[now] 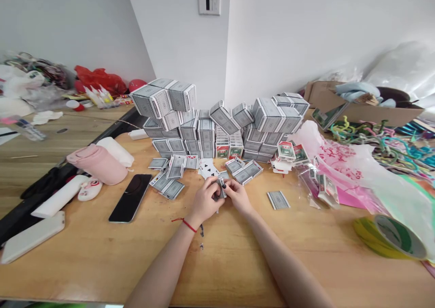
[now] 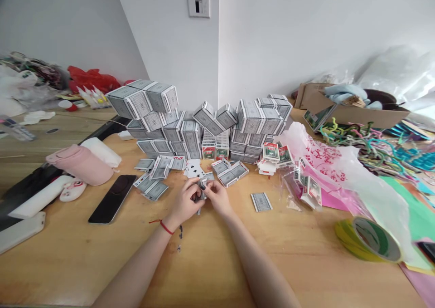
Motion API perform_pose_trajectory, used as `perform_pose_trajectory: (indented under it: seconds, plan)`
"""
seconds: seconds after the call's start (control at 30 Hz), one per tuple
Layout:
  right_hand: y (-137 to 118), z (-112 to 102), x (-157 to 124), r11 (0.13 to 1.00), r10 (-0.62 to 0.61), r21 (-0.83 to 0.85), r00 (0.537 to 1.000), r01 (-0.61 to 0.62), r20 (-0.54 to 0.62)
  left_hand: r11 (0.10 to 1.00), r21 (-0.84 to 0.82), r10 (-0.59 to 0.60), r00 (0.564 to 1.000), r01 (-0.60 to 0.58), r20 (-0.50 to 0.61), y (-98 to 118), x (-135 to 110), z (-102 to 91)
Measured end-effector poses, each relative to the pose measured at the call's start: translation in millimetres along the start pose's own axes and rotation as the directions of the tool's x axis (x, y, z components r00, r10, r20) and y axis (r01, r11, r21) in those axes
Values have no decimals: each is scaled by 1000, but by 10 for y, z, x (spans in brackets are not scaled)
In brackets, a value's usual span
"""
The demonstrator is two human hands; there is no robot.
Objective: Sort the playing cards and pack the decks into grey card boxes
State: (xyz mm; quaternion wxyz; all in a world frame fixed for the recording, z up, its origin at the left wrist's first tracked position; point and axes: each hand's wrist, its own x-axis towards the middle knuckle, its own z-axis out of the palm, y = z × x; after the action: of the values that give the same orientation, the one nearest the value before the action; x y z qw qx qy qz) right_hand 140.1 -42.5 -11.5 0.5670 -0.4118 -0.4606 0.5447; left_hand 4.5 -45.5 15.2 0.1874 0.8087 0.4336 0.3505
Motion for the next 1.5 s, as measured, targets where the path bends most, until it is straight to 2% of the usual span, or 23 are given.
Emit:
perform_pose_trajectory:
  seconds: [0.17, 0.6, 0.7, 0.77, 0.83, 0.9, 1.0, 1.13, 1.2, 1.27, 1.33, 1.37, 1.43, 1.5]
  plan:
    - [47, -1, -8, 997, 74, 26, 997, -74, 3, 1000, 21, -2, 1000, 2, 6, 11, -3, -14]
    - [89, -6, -4, 991, 108, 75, 994, -110, 30, 999, 34, 2, 1000, -2, -3, 38, -7, -27]
    - [66, 3, -14, 975, 141, 169, 989, -146, 40, 999, 35, 25, 1000, -25, 9, 35, -12, -37]
    - [16, 22, -33, 940, 190, 271, 978, -206, 84, 998, 36, 46, 999, -47, 14, 33, -16, -43]
    - [-52, 44, -58, 891, 248, 346, 953, -295, 175, 997, 37, 68, 998, -68, 17, 32, -22, -43]
    - [-116, 59, -80, 861, 288, 351, 922, -368, 260, 995, 34, 90, 996, -90, 19, 30, -28, -36]
    - [-163, 61, -92, 856, 304, 336, 908, -394, 289, 992, 36, 122, 992, -123, 17, 30, -32, -18]
    - [-125, 40, -69, 902, 267, 297, 945, -314, 189, 994, 14, 107, 994, -107, 29, 61, -18, 1]
    - [-91, 27, -51, 954, 202, 217, 978, -207, 44, 996, -59, 65, 997, -63, 40, 86, -3, -3]
    - [-65, 15, -36, 990, 115, 93, 983, -102, -140, 983, -182, -20, 998, 29, 53, 99, 14, -18]
    - [-57, 3, -27, 998, 46, -18, 960, -53, -277, 926, -343, -128, 986, 157, 103, 85, 32, -43]
    - [-59, -1, -26, 997, 23, -60, 951, -43, -308, 872, -433, -179, 972, 228, 152, 68, 41, -58]
    - [-73, -1, -35, 991, -24, -130, 946, -19, -323, 699, -605, -243, 922, 382, 302, 18, 60, -87]
    - [-90, 13, -58, 979, -80, -201, 951, 20, -297, 464, -713, -267, 851, 526, 453, -35, 75, -105]
